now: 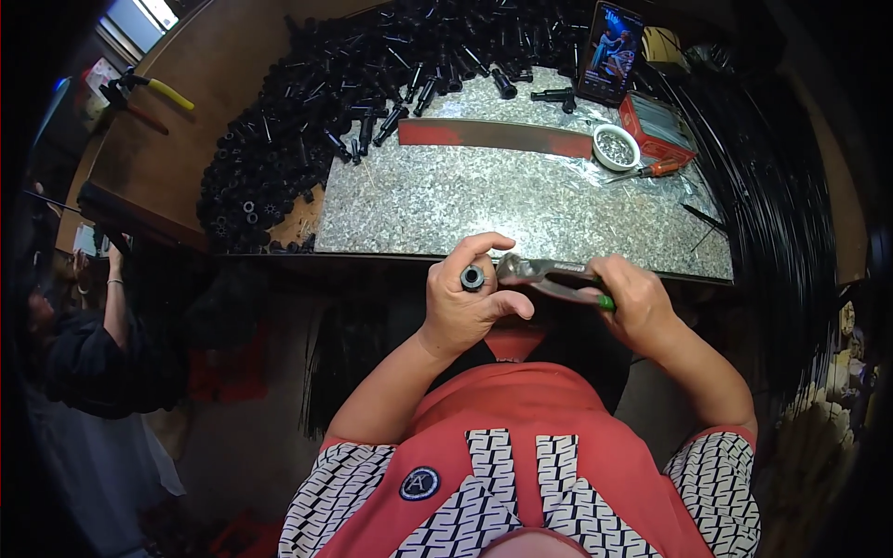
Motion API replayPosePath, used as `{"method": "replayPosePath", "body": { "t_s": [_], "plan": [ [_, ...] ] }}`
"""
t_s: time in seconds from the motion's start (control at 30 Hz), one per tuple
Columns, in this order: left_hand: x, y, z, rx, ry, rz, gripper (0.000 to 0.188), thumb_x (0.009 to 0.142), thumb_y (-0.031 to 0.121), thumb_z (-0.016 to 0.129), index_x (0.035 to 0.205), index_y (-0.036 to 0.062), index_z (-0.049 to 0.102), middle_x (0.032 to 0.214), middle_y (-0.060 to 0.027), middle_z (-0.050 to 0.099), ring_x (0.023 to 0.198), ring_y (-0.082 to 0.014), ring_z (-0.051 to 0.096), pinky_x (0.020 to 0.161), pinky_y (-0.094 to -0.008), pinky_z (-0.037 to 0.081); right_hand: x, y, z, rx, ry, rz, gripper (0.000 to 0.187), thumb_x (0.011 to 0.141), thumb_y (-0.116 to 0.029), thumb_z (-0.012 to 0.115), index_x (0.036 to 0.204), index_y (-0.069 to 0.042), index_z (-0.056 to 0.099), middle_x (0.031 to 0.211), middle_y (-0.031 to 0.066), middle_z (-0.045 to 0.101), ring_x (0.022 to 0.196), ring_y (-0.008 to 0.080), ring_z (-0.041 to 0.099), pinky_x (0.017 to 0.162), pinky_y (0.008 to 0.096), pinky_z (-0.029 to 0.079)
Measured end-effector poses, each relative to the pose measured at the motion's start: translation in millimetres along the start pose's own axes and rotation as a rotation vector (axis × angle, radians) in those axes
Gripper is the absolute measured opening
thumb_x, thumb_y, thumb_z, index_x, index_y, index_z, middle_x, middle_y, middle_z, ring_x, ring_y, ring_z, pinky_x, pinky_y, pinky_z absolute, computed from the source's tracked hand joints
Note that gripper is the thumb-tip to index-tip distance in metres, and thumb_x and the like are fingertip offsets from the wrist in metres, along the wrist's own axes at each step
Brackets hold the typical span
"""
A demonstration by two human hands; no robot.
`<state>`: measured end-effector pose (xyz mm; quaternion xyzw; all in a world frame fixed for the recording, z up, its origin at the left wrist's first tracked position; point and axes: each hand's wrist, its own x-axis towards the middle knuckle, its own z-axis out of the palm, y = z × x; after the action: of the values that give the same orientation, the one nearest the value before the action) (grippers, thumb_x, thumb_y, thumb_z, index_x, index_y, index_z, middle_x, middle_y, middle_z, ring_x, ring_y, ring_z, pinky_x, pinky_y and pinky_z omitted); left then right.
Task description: Assembling wiring harnesses by inserting individual wires into connectors and securing them with pliers.
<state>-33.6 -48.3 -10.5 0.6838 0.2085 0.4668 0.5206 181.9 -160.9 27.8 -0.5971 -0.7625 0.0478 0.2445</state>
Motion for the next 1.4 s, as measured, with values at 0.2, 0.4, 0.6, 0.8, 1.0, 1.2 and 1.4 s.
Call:
{"method": "replayPosePath", "body": {
  "t_s": [0.2,0.4,0.6,0.8,1.0,1.2,1.4],
  "plan": [
    [-2.2,-0.9,0.3,-0.06,-0.002,-0.014,0.066,0.062,0.032,0.087,0.111,0.0031,0.054,0.053,0.0053,0.033,0.051,-0.0024,0.031,0.048,-0.0181,0.027,25.5,38.9,-27.5,-0.219,0.344,0.064,0.021,0.084,-0.008,0.065,0.099,-0.006,0.052,0.081,0.0154,0.058,0.069,0.0361,0.059,0.06,0.0425,0.046],
    [-9.6,11.7,5.8,-0.076,-0.008,0.002,0.081,0.056,0.045,0.083,0.115,0.0007,0.049,0.053,0.0044,0.035,0.049,-0.0031,0.034,0.047,-0.0184,0.027,64.4,102.5,-42.1,-0.237,0.114,0.51,0.014,0.085,-0.014,0.063,0.093,-0.003,0.061,0.081,0.0214,0.064,0.08,0.0405,0.062,0.069,0.0463,0.047],
    [-18.0,20.3,9.1,-0.023,-0.034,0.029,0.087,0.055,0.053,0.08,0.114,-0.0007,0.047,0.052,0.0049,0.035,0.047,-0.003,0.033,0.047,-0.0183,0.026,105.8,119.4,-35.2,-0.438,-0.071,0.55,0.017,0.08,-0.013,0.061,0.091,-0.001,0.067,0.087,0.0224,0.066,0.085,0.0386,0.064,0.076,0.0465,0.05],
    [-20.3,20.0,9.8,-0.024,-0.037,0.041,0.087,0.055,0.053,0.08,0.115,-0.0003,0.047,0.051,0.0052,0.035,0.047,-0.0028,0.033,0.047,-0.0177,0.027,126.0,118.0,-31.5,-0.513,-0.148,0.401,0.019,0.077,-0.007,0.053,0.08,0.004,0.068,0.087,0.0232,0.067,0.083,0.0362,0.066,0.075,0.0435,0.052],
    [-20.0,19.5,10.0,-0.041,-0.046,0.03,0.087,0.054,0.05,0.082,0.116,-0.0002,0.047,0.051,0.0051,0.035,0.047,-0.0026,0.034,0.048,-0.0171,0.029,132.3,118.3,-29.6,-0.523,-0.186,0.459,0.019,0.078,-0.008,0.054,0.085,0.0,0.07,0.094,0.0213,0.068,0.091,0.0335,0.067,0.077,0.0418,0.053],
    [-20.1,17.2,8.3,-0.048,-0.028,0.019,0.088,0.055,0.048,0.083,0.117,-0.0008,0.045,0.051,0.0052,0.035,0.047,-0.0026,0.034,0.048,-0.0171,0.029,118.0,108.6,-31.5,-0.351,0.084,0.444,0.014,0.079,-0.008,0.057,0.089,0.001,0.059,0.083,0.0225,0.064,0.083,0.0389,0.063,0.075,0.0457,0.048],
    [-9.1,11.1,5.1,-0.033,0.05,0.002,0.088,0.055,0.038,0.088,0.121,0.0008,0.043,0.051,0.0048,0.037,0.048,-0.0033,0.036,0.049,-0.0174,0.029,95.3,48.1,-10.0,0.574,0.2,0.379,0.016,0.094,-0.016,0.054,0.088,-0.001,0.053,0.071,0.0046,0.049,0.068,0.014,0.05,0.061,0.0307,0.041]
  ]
}}
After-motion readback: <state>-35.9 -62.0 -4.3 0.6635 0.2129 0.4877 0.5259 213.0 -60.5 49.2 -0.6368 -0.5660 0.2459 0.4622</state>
